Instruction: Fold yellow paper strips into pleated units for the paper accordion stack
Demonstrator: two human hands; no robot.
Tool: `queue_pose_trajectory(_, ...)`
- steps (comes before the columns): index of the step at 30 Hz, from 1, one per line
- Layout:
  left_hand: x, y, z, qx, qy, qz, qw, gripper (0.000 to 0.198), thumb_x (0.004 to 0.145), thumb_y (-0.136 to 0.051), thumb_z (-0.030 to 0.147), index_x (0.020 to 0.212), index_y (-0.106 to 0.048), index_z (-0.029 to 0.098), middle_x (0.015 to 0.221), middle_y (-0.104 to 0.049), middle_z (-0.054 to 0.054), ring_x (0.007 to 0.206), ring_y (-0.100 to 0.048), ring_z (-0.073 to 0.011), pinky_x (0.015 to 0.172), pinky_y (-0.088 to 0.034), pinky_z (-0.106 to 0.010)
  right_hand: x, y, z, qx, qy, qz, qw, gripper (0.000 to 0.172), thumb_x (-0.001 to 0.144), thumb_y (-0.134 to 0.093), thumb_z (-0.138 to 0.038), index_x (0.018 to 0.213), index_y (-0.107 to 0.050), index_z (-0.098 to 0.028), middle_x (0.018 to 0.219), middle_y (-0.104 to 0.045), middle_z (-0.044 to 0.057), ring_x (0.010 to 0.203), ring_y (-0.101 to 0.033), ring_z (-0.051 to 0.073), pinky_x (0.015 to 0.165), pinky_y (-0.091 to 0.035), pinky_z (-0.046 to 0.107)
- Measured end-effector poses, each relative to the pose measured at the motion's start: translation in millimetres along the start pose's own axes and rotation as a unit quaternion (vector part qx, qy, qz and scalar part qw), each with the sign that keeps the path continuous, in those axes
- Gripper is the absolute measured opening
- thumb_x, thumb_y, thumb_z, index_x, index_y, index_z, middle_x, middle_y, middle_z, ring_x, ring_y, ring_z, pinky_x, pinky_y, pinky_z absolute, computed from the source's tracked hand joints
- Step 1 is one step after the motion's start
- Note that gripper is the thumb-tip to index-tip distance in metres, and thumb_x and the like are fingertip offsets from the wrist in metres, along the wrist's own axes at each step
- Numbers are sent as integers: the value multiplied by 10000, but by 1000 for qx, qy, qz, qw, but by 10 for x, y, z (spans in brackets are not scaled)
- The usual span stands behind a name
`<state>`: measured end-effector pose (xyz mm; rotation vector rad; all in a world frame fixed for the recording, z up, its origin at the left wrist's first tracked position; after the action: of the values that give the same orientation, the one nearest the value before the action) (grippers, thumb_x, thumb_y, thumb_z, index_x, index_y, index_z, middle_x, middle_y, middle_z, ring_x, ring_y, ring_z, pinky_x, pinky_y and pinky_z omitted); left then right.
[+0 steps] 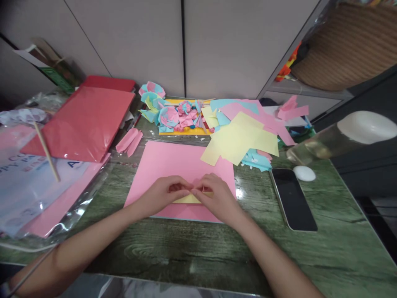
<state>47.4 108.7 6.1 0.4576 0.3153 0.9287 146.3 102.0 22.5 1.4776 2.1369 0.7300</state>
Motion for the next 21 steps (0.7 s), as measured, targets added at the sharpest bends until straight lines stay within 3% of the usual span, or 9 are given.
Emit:
queue_pose_trajectory(7, 6, -54, -111, -84, 55, -8, 995, 182, 804, -507, 299, 753, -610, 158, 738, -631, -1, 700, -550, -130, 629, -412, -227, 43, -47, 112, 43, -14, -10, 999, 134, 761, -537, -241, 641, -549, -183, 682, -533, -8, 694, -492, 128, 662, -384, 273)
queue_pose_trajectory(12, 23, 94, -134, -115, 66, -5, 991, 166, 788, -496, 273, 727, -592, 152, 707, -599, 3, 677, -517, -120, 620, -388, -226, 77, 188, 316, 72, -25, -15, 997, 151, 733, -547, -250, 602, -539, -176, 654, -525, -16, 646, -491, 119, 618, -379, 259)
queue_pose_trajectory(16, 28, 213, -180, -128, 69, 2, 989, 174, 790, -491, 284, 716, -579, 153, 680, -568, 13, 655, -495, -113, 589, -364, -221, 90, 389, 410, 84, -39, 22, 995, 153, 765, -522, -273, 650, -548, -175, 686, -548, -5, 668, -501, 128, 641, -378, 272)
queue_pose_trajectory(18, 25, 206, -172, -132, 68, 0, 989, 179, 787, -501, 295, 711, -582, 154, 678, -566, 14, 652, -490, -112, 587, -361, -221, 84, 364, 352, 90, -37, 30, 995, 161, 796, -503, -309, 721, -569, -183, 755, -575, 8, 744, -520, 140, 690, -387, 283)
queue_pose_trajectory(21, 16, 137, -130, -139, 65, -4, 988, 178, 785, -507, 293, 718, -594, 154, 694, -581, 8, 667, -498, -115, 604, -372, -224, 63, 147, 178, 102, -20, -3, 995, 156, 778, -547, -338, 820, -611, -202, 846, -594, 19, 837, -530, 153, 752, -395, 296)
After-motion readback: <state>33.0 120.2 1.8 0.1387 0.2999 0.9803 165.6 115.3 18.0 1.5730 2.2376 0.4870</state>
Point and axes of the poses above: each hand's wrist, its own x-axis towards the middle knuckle, its own y-axis out of the back of the hand, z = x × y, the point moved 10 cm from there along x, towards the middle knuckle
